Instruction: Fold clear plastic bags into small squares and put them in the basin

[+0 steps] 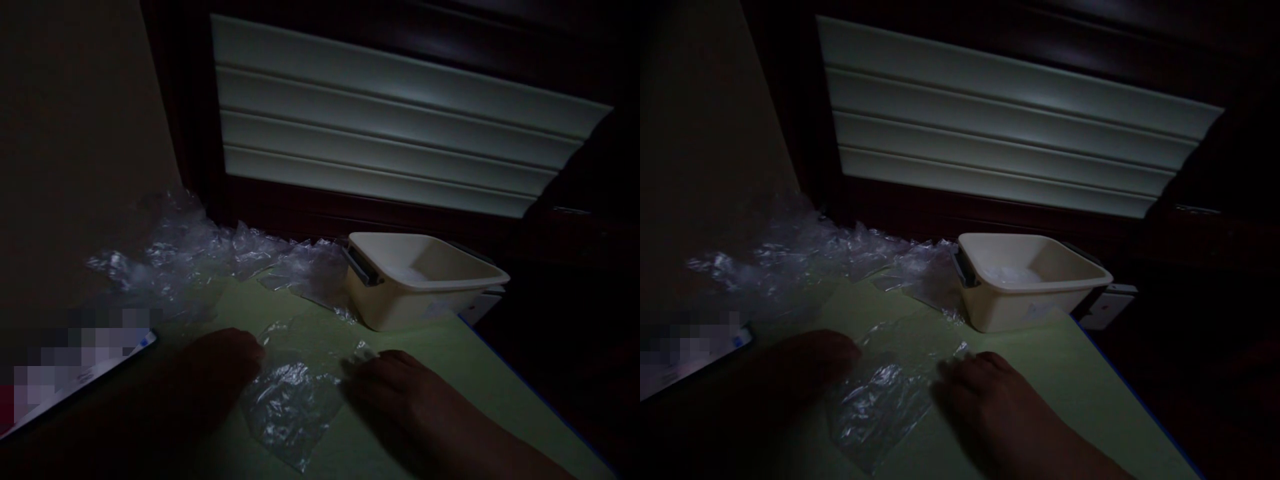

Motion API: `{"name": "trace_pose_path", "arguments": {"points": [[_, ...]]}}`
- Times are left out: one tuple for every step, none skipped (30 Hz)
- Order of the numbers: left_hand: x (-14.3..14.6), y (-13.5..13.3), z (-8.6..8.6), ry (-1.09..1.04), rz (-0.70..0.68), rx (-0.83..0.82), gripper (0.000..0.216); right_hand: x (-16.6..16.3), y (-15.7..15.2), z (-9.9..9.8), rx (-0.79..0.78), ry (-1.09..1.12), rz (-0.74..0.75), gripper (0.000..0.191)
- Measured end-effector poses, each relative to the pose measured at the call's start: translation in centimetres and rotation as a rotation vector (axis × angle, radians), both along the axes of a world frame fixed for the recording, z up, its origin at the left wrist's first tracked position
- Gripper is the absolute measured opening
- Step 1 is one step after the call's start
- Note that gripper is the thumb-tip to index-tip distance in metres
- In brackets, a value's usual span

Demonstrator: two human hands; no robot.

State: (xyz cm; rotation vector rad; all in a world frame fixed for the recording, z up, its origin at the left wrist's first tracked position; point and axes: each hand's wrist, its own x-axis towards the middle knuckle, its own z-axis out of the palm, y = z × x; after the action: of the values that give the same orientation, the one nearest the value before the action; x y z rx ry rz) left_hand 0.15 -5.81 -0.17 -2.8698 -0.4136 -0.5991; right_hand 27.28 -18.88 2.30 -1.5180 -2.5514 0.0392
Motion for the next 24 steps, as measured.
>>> {"name": "trace_pose_path", "arguments": {"points": [[0.1,-0.4,0.1,0.001,0.032,0.015,0.031,0.0,0.1,0.1,-0.019,0.002,-0.008,0.037],[0.3,-0.9,0.2,0.004,0.083,0.019,0.031,0.1,0.1,0.2,-0.032,0.006,-0.022,0.037],[0.4,-1.6,0.2,-0.016,0.116,0.032,0.032,0.2,0.2,0.2,-0.033,0.015,-0.041,0.037],[0.6,-2.2,0.2,-0.041,0.104,0.053,0.034,0.4,0.3,0.3,-0.033,0.024,-0.063,0.037],[0.9,-2.9,0.2,-0.059,0.087,0.066,0.034,0.5,0.4,0.4,-0.037,0.033,-0.080,0.037],[1.1,-3.6,0.1,-0.045,0.082,0.065,0.033,0.7,0.4,0.4,-0.042,0.039,-0.094,0.037],[1.3,-4.2,-0.1,-0.052,0.072,0.064,0.032,0.8,0.5,0.5,-0.046,0.042,-0.103,0.036],[1.4,-4.8,-0.4,-0.077,0.088,0.071,0.031,0.8,0.5,0.5,-0.051,0.042,-0.107,0.035],[1.5,-5.3,-0.6,-0.079,0.082,0.070,0.027,0.9,0.6,0.5,-0.053,0.042,-0.105,0.035],[1.5,-5.7,-0.9,-0.127,0.073,0.087,0.025,0.8,0.6,0.6,-0.047,0.043,-0.103,0.034],[1.4,-5.9,-1.0,-0.161,0.074,0.097,0.023,0.8,0.6,0.6,-0.027,0.047,-0.099,0.034],[1.3,-6.0,-1.1,-0.184,0.068,0.106,0.022,0.8,0.6,0.5,-0.001,0.051,-0.096,0.033],[1.1,-6.0,-1.1,-0.201,0.068,0.112,0.024,0.7,0.6,0.5,0.031,0.057,-0.091,0.033],[0.9,-5.7,-1.0,-0.198,0.067,0.109,0.026,0.6,0.6,0.5,0.068,0.066,-0.086,0.032],[0.7,-5.3,-0.9,-0.188,0.059,0.102,0.028,0.5,0.5,0.4,0.098,0.075,-0.080,0.031],[0.5,-4.7,-0.8,-0.176,0.063,0.086,0.031,0.4,0.5,0.3,0.126,0.088,-0.069,0.030],[0.3,-4.0,-0.7,-0.164,0.054,0.060,0.032,0.3,0.4,0.3,0.140,0.099,-0.050,0.030],[0.1,-3.1,-0.7,-0.158,0.047,0.031,0.033,0.2,0.3,0.2,0.144,0.108,-0.027,0.030],[-0.1,-2.2,-0.7,-0.136,0.075,-0.020,0.034,0.1,0.2,0.1,0.137,0.114,0.000,0.029],[-0.3,-1.4,-0.7,-0.135,0.041,-0.052,0.035,0.0,0.1,0.0,0.113,0.111,0.025,0.028],[-0.4,-0.6,-0.8,-0.151,-0.029,-0.066,0.036,-0.1,0.1,-0.1,0.085,0.105,0.050,0.029],[-0.5,0.1,-0.8,-0.156,-0.093,-0.087,0.038,-0.2,0.0,-0.1,0.052,0.094,0.073,0.029],[-0.5,0.7,-0.8,-0.148,-0.131,-0.110,0.040,-0.2,0.0,-0.1,0.024,0.084,0.089,0.030],[-0.4,1.0,-0.7,-0.112,-0.164,-0.117,0.040,-0.2,0.0,0.0,0.001,0.076,0.098,0.031]]}}
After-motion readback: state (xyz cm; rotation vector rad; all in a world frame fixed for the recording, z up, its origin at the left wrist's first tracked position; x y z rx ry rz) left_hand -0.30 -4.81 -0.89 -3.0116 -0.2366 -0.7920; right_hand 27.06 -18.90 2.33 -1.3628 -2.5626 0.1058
